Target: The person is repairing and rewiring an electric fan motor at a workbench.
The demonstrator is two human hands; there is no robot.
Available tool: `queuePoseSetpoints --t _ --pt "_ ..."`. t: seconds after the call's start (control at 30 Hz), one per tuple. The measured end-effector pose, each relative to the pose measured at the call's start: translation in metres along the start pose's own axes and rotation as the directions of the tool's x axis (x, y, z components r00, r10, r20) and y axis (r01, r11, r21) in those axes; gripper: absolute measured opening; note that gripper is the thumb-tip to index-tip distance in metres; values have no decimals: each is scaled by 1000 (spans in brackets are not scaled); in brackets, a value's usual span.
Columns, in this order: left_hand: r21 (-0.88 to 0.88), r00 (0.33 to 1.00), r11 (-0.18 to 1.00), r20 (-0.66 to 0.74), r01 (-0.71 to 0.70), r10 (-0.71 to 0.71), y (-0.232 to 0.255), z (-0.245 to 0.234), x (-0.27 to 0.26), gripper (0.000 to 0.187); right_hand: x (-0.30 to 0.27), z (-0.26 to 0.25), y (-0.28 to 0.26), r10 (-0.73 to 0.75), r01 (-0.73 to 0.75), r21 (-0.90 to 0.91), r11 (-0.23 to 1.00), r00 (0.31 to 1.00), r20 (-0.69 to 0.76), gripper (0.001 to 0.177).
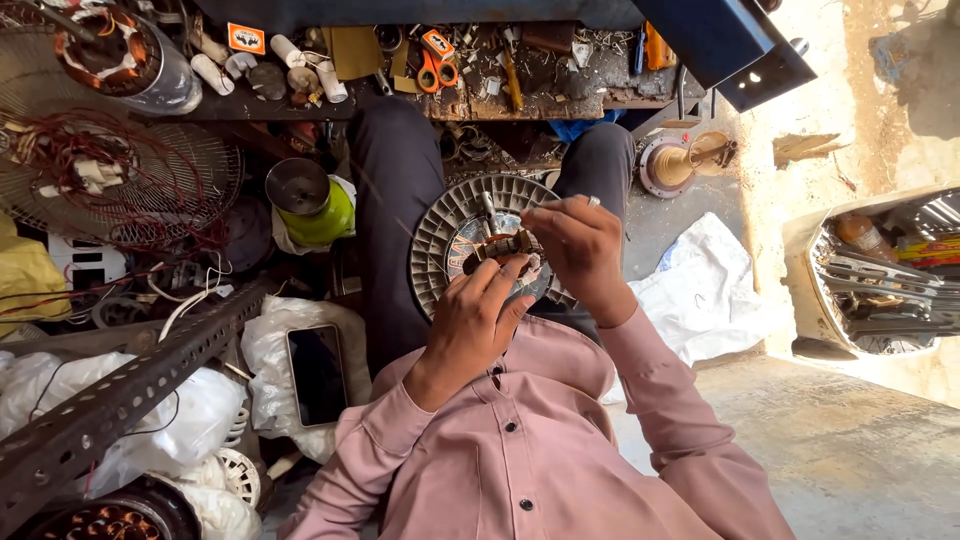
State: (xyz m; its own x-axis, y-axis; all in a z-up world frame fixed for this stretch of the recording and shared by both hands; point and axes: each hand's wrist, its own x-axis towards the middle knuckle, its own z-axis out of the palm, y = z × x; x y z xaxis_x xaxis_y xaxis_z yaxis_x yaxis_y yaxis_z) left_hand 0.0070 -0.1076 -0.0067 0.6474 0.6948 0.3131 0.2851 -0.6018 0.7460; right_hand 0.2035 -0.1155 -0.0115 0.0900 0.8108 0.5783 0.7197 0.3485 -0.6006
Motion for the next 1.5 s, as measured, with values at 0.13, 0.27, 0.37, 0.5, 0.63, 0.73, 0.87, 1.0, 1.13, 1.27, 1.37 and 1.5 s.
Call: queuePoseSetpoints --t 0.13,0.27,0.37,0.5,0.63,0.73,0.87,1.0,1.13,1.27,1.37,1.5 --pt "25 997 998 48 66 -67 -1 0 0 50 19 2 7 -30 30 10 1000 994 105 15" --pt "73 999 996 33 41 -43 -1 0 -1 55 21 4 20 19 -40 132 990 987 162 13" --pt "76 997 996 52 45 -49 1 1 0 54 24 0 23 33 -65 171 983 983 183 13" --pt "67 996 997 80 26 -32 6 -1 0 55 20 -1 31 21 -52 132 990 975 223 11" --pt "158 986 987 157 24 -49 -3 3 -18 52 17 -3 37 -15 -21 142 990 969 248 15" --pt "223 976 974 200 37 -83 -11 7 -32 52 12 -4 39 -100 67 116 991 948 304 18" --pt "320 968 947 234 9 -88 -17 11 -42 44 16 -3 38 -183 190 20 981 905 384 24" --pt "315 936 949 341 -24 -89 -16 9 -52 40 2 -8 28 -159 192 -54 980 916 368 22" --pt "245 972 970 229 3 -61 -22 1 -56 34 -54 6 2 -84 76 -83 994 993 -88 20" --pt "196 977 979 190 58 -96 -21 -11 -56 31 -88 16 -15 -35 39 -92 995 999 35 29" --pt "147 984 987 156 64 -87 -18 -22 -45 22 -94 16 -19 76 -76 -79 994 997 -7 32" --pt "121 980 991 195 -51 27 -6 -33 -32 20 -73 11 -31 77 -62 -104 993 987 144 41"
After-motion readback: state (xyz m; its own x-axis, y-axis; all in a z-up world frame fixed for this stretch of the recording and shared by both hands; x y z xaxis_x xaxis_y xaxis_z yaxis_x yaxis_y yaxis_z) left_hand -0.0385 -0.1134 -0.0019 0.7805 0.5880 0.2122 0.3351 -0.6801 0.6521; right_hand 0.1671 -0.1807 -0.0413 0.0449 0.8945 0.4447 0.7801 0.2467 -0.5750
